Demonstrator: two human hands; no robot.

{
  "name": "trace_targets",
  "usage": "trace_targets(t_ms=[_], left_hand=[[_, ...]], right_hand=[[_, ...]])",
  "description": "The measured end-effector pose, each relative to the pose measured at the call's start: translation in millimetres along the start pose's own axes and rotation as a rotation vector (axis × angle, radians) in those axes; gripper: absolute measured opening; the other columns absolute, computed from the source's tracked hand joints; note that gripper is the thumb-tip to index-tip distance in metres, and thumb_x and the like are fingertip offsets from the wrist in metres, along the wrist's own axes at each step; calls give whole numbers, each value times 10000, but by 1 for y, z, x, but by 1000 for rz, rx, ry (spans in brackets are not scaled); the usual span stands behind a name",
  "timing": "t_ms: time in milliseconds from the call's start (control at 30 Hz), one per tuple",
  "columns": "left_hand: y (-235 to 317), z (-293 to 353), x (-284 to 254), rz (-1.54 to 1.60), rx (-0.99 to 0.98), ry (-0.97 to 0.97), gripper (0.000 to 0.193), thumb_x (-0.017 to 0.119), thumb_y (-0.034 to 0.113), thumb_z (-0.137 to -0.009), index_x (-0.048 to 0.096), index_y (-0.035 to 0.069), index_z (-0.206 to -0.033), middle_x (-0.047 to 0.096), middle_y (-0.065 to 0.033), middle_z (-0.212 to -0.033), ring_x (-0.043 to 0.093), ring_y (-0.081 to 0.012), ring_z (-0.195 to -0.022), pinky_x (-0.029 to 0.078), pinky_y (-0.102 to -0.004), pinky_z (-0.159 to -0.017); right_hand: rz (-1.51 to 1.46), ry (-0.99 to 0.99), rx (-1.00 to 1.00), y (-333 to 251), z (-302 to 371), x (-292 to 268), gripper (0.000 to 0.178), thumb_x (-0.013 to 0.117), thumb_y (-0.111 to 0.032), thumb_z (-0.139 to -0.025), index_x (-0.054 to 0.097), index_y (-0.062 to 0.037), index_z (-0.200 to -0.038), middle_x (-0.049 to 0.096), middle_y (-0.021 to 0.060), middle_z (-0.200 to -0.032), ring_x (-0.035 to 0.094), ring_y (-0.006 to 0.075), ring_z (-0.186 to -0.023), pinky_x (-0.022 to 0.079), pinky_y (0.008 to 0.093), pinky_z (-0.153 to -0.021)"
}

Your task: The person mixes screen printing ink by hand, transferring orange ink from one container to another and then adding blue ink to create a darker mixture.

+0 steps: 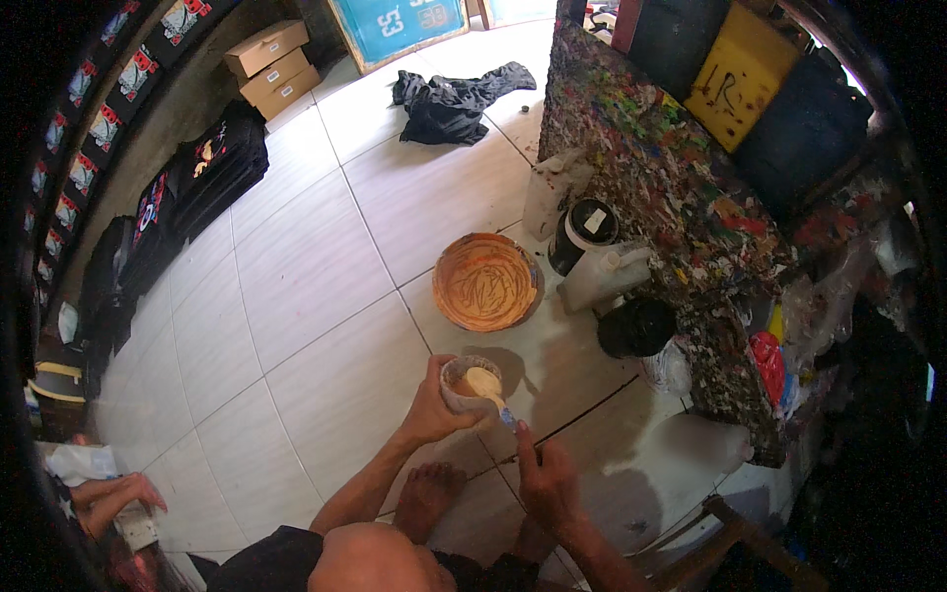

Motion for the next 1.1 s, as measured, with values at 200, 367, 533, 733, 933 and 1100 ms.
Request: trace_targets(t_ms=[200,367,533,733,933,1100], left_hand=[[-27,0,1,185,-110,4,832,876,246,-699,347,-20,-1283,604,-167,-1180,608,-224,-1095,501,-350,-946],[-27,0,2,197,-167,54,799,869,250,-722,363,-31,-1274,601,-153,-1164,606,-215,-1072,509,-351,-927],[-37,0,0,216,-194,63,755,855,233,-744,373,-28,-1264,599,-153,-1162,605,-204,-1069,522,-341,-903],[-48,1,-13,279,-213,154,734,862,203,-742,352,-13,-1224,597,-171,-1178,609,-215,-1081,526,-346,-909],[-20,13,-5,97,77,176,829,895,170,-700,290,6,-1243,569,-185,-1187,614,-247,-1104,527,-361,-933],[-9,16,-8,-107,208,230,871,904,178,-695,274,-1,-1268,544,-192,-1200,607,-256,-1125,524,-365,-951]], right_hand=[[48,-90,-130,-5,-3,4,583,584,34,-830,481,59,-1403,451,86,-738,475,229,-657,421,352,-580],[-31,-126,-137,-5,-5,1,594,577,36,-829,468,63,-1412,455,96,-757,476,241,-660,422,367,-586],[-56,-230,-104,-4,4,-2,634,581,33,-817,437,63,-1434,467,113,-758,504,270,-666,432,389,-573],[-9,97,-178,-8,-16,-69,429,612,-91,-911,529,54,-1307,496,103,-753,513,237,-627,427,338,-548],[-1563,-57,993,6,-28,-21,184,537,-173,-1003,615,-26,-1082,341,-59,-654,300,49,-496,272,239,-444],[-1531,-185,1071,7,-27,-5,191,534,-202,-1002,621,-38,-1047,296,-79,-619,260,39,-503,246,229,-460]])
Point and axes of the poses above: each hand's wrist, its own z-axis away from the middle knuckle, its own x-axis out of the palm, y = z × x, the point moved 5 cm from there along -z, towards the middle knuckle
